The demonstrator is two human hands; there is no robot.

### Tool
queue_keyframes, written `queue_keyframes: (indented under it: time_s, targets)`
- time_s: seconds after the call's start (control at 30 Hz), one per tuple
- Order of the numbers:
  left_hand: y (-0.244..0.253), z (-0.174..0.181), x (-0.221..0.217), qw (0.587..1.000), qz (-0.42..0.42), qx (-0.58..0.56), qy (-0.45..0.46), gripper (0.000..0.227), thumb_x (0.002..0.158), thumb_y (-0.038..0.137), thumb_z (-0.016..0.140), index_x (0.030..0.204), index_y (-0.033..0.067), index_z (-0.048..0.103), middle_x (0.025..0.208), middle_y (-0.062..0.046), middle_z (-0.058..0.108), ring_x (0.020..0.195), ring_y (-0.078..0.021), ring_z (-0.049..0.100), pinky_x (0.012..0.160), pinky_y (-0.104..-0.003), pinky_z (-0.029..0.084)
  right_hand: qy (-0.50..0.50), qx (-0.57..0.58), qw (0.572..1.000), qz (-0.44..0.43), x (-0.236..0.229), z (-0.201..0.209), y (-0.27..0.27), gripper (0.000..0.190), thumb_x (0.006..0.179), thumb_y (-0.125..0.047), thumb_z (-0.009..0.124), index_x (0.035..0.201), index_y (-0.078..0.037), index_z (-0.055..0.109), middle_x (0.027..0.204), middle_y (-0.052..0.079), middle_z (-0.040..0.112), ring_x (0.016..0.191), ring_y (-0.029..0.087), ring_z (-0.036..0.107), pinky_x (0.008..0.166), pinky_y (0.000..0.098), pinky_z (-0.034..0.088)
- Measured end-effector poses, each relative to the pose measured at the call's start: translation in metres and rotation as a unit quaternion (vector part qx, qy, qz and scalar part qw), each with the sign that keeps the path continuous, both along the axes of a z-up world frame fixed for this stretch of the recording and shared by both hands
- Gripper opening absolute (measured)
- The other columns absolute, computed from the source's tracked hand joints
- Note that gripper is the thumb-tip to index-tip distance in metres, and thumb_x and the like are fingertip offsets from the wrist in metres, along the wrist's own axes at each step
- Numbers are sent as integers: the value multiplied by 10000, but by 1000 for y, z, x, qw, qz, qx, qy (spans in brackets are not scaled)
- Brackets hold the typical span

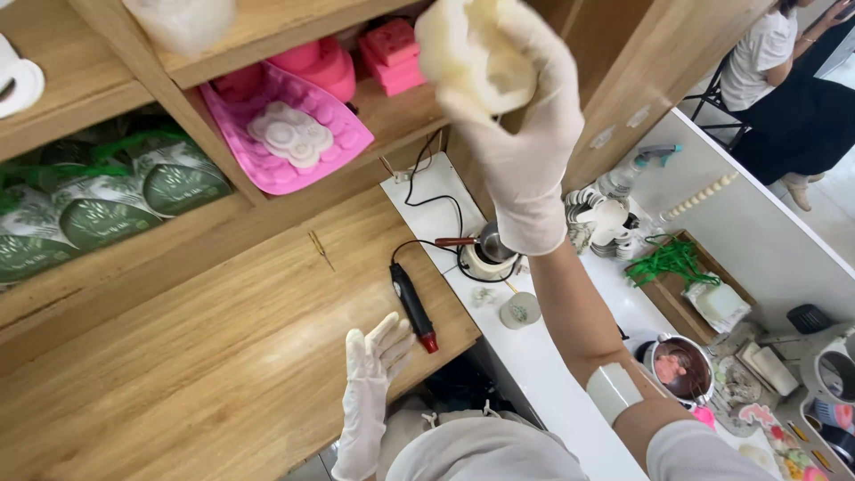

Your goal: The person, wearing gloves, spoons melted soap base from a melting pot and works with colorful molded soap shapes on the workbench. They press a mold, demold a shaped soap bar, place it on a shelf, and continue handling and arranging molded soaps near the pot.

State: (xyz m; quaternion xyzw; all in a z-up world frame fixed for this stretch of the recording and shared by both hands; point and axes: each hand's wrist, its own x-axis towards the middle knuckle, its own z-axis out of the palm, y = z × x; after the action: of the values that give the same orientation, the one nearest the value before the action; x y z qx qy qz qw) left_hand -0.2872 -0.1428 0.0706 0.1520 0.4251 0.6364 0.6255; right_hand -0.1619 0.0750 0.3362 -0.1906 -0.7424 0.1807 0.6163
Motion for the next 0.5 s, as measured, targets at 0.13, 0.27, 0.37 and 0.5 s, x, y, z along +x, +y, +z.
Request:
queue_keyframes:
  time_s: [0.13, 0.27, 0.37, 0.5]
  targets:
    - [-11, -33, -42, 997, 45, -61, -12, 864, 955, 698, 284, 1480, 53, 519, 1456, -145, 617, 1298, -273, 598, 1082, -409, 417, 83, 12, 996, -30, -31, 33, 31, 541, 969, 34, 890, 1369, -1, 528, 1365, 104, 589, 1258, 178, 598, 1141, 305, 487]
    - [-3, -40, -64, 994, 71, -79, -6, 843, 970, 680, 280, 1477, 49, 519, 1458, -143, 614, 1303, -263, 590, 1081, -410, 405, 82, 44, 995, -47, -36, 38, 42, 507, 989, 39, 877, 1361, -4, 536, 1353, 91, 590, 1241, 176, 599, 1123, 299, 482]
    - [8, -16, -64, 998, 52, -38, 17, 835, 969, 671, 298, 1474, 42, 511, 1468, -145, 603, 1305, -272, 588, 1098, -413, 409, 76, 68, 993, -64, -29, 42, 45, 481, 1004, 43, 867, 1355, -6, 543, 1344, 81, 591, 1227, 175, 599, 1110, 294, 478]
    - [34, -24, -60, 1000, 4, -8, 11, 832, 983, 658, 320, 1474, 15, 514, 1461, -180, 600, 1305, -301, 586, 1113, -430, 408, 68, 88, 989, -99, -12, 37, 45, 446, 1024, 47, 854, 1347, -9, 551, 1332, 68, 592, 1210, 173, 600, 1092, 287, 474]
